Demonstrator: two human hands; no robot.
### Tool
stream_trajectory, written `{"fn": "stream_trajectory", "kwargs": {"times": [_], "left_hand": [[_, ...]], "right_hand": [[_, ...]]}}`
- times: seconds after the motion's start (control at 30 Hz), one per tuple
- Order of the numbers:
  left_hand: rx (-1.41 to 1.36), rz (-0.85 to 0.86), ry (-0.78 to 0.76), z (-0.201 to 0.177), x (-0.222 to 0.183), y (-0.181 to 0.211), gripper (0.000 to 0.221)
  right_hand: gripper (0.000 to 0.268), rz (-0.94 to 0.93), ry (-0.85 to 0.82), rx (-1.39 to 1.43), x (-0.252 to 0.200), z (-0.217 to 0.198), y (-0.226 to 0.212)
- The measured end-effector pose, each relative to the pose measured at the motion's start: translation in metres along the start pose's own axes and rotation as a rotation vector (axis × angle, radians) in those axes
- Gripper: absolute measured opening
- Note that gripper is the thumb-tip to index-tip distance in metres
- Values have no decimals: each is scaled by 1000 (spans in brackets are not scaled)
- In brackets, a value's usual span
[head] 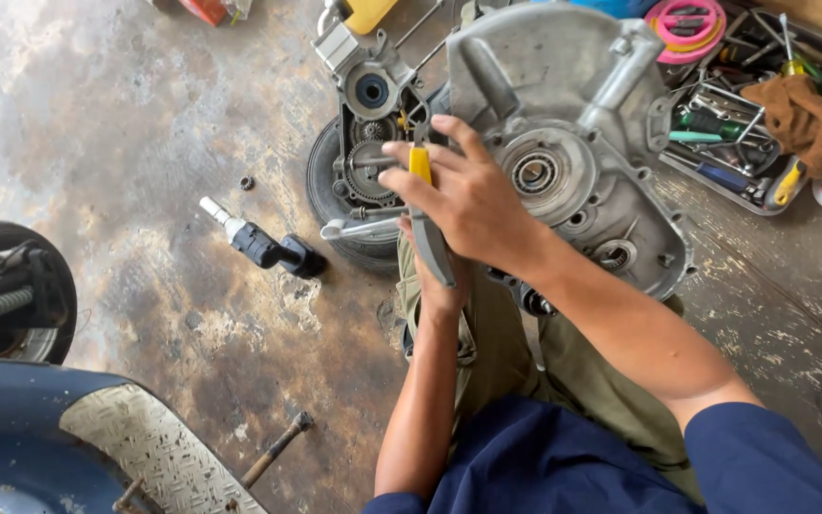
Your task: The person sits on the workshop floor holding an aluminum motorcycle engine crankcase cover on their lap and scrapes old gasket material from its mating surface using a yellow utility knife. They rotate the cover to reach different edges, then continue scraping around the bearing bore and other surfaces.
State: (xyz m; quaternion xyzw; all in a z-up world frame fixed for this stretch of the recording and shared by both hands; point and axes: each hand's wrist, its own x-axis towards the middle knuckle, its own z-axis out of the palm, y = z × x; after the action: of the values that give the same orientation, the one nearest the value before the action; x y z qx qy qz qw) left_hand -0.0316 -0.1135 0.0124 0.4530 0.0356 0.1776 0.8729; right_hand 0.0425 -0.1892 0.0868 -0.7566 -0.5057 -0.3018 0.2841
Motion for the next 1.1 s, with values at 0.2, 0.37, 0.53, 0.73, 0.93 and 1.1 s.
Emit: {"fn": "stream_trajectory", "kwargs": {"times": [0.2, 0.37, 0.53, 0.73, 0.93, 1.1], "left_hand": [[487, 153, 38, -1, 9, -29, 84], [339, 125, 129, 9, 12, -26, 50], [288, 154, 114, 9, 17, -27, 41], [264, 169, 72, -1, 19, -36, 50], [275, 153, 75, -5, 20, -40, 53], [269, 145, 69, -7, 19, -41, 56]], "right_hand": [[44, 49, 218, 441, -28, -42, 10], [38, 277, 516, 590, -83, -86, 52], [42, 514, 582, 573, -123, -106, 57], [28, 639, 560, 611, -148, -96, 31], [20, 684, 445, 596, -139, -96, 12], [27, 560, 259, 496, -116, -100, 9]]}}
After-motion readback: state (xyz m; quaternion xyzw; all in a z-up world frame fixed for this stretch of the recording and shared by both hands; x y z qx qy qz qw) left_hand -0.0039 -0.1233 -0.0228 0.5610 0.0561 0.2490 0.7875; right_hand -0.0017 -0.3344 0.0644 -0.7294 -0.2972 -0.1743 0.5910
